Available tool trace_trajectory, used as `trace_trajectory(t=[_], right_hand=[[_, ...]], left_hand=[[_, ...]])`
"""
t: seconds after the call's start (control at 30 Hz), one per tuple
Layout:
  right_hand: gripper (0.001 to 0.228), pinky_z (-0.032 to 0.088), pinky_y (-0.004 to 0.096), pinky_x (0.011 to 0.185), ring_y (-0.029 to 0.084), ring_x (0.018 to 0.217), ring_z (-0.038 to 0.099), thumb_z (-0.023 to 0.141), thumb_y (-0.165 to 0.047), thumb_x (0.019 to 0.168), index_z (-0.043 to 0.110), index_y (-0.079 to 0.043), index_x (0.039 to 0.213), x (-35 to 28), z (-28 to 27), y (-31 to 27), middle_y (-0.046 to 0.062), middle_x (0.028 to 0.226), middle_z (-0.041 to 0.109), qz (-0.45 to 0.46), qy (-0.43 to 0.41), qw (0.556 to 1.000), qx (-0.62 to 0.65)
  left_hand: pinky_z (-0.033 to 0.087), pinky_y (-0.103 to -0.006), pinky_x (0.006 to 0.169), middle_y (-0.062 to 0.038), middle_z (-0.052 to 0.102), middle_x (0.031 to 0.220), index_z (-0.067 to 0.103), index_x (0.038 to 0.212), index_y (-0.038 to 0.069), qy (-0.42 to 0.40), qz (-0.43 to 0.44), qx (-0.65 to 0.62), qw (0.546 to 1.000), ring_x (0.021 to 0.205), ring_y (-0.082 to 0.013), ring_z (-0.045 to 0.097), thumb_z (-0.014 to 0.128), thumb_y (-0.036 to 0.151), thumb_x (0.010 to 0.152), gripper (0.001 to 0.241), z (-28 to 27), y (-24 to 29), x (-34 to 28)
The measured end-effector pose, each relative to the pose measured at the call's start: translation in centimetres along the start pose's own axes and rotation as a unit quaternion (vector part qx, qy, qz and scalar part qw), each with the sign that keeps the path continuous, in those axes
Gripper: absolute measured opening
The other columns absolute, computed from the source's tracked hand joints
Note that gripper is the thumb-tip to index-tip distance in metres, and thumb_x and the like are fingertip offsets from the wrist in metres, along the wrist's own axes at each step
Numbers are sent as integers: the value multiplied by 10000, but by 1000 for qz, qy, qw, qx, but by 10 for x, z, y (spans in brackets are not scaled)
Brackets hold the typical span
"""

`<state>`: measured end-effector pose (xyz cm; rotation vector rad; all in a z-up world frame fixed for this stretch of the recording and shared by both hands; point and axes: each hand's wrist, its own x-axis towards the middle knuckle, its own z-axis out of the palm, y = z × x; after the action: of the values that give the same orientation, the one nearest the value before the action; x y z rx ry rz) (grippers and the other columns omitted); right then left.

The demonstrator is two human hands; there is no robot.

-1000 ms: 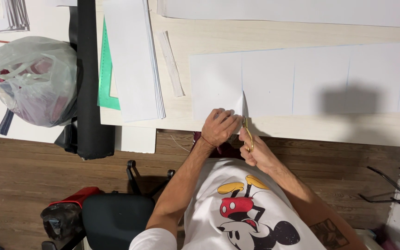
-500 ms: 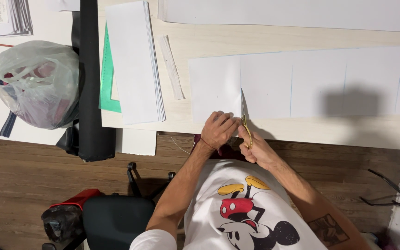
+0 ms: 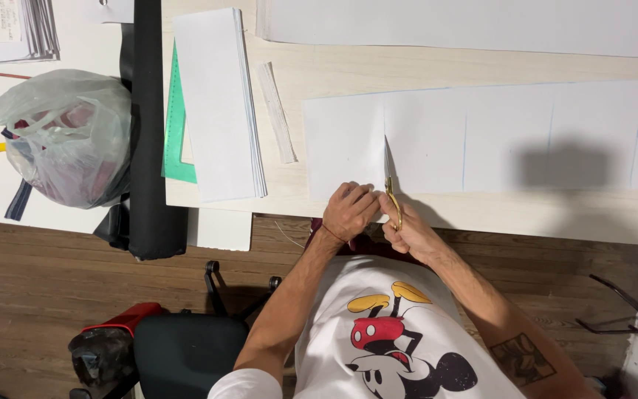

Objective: Cutting a large sheet of paper into smaller rectangular pieces along pre-drawn lines using scissors

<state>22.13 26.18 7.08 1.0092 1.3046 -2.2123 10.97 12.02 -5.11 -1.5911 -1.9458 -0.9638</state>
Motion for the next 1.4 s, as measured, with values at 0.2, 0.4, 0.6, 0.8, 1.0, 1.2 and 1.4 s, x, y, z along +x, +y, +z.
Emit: trace_trajectory(t=[0.2, 0.4, 0.6, 0.8, 1.0, 1.2, 1.4], right_hand=[[582, 199, 193, 312, 46, 412, 219, 511, -695, 1239, 496, -115, 1196, 18, -11, 10, -70, 532, 281, -3, 1, 1000, 5], [609, 200, 174, 317, 29, 419, 215, 474, -739, 1229, 487, -143, 1101, 31, -21, 24, -79, 538, 262, 2, 7, 1000, 24], [601, 190, 180, 316, 36, 416, 201, 485, -715, 1234, 534, -129, 1110, 33, -24, 28, -69, 535, 247, -2, 14, 999, 48], [610, 199, 176, 313, 30, 408, 210, 470, -723, 1237, 542, -131, 1111, 30, -20, 24, -67, 542, 279, -13, 3, 1000, 19], [618, 227, 190, 300, 45, 391, 221, 469, -709, 1234, 558, -100, 1183, 10, 3, -14, -38, 516, 308, -15, 17, 1000, 13], [638, 240, 192, 289, 48, 376, 240, 503, -701, 1228, 538, -67, 1289, 20, -11, -1, -26, 514, 336, -13, 23, 1000, -4], [644, 241, 189, 283, 45, 363, 249, 503, -690, 1235, 530, -53, 1335, 34, -18, 2, -26, 508, 337, -19, 28, 999, -7]], left_hand=[[594, -429, 799, -89, 708, 944, 839, 996, 51, -5, -5, -1, 1000, 924, -304, 754, 676, 94, 1181, 250, 17, -3, -21], [593, -417, 838, -83, 714, 957, 836, 988, 70, -17, -33, -29, 999, 959, -296, 769, 677, 121, 1195, 266, 5, 0, -6], [568, -488, 1047, -100, 763, 1184, 824, 1131, 111, -96, -76, -6, 992, 1221, -319, 745, 807, 247, 1115, 138, -16, 3, 16], [443, -613, 1270, -59, 654, 1602, 744, 1481, 279, -224, -109, 52, 967, 1513, -352, 603, 489, 690, 1184, 568, -18, 13, -8], [368, -635, 1308, -76, 562, 1714, 647, 1627, 283, -272, -138, 72, 950, 1587, -380, 521, 453, 666, 1205, 601, -10, 29, -18], [370, -646, 1311, -53, 518, 1748, 602, 1668, 331, -268, -133, 83, 950, 1616, -376, 476, 403, 761, 1173, 686, 4, 29, -39], [386, -640, 1291, -50, 573, 1698, 630, 1642, 329, -258, -129, 88, 953, 1580, -367, 524, 383, 780, 1170, 698, 0, 27, -29]])
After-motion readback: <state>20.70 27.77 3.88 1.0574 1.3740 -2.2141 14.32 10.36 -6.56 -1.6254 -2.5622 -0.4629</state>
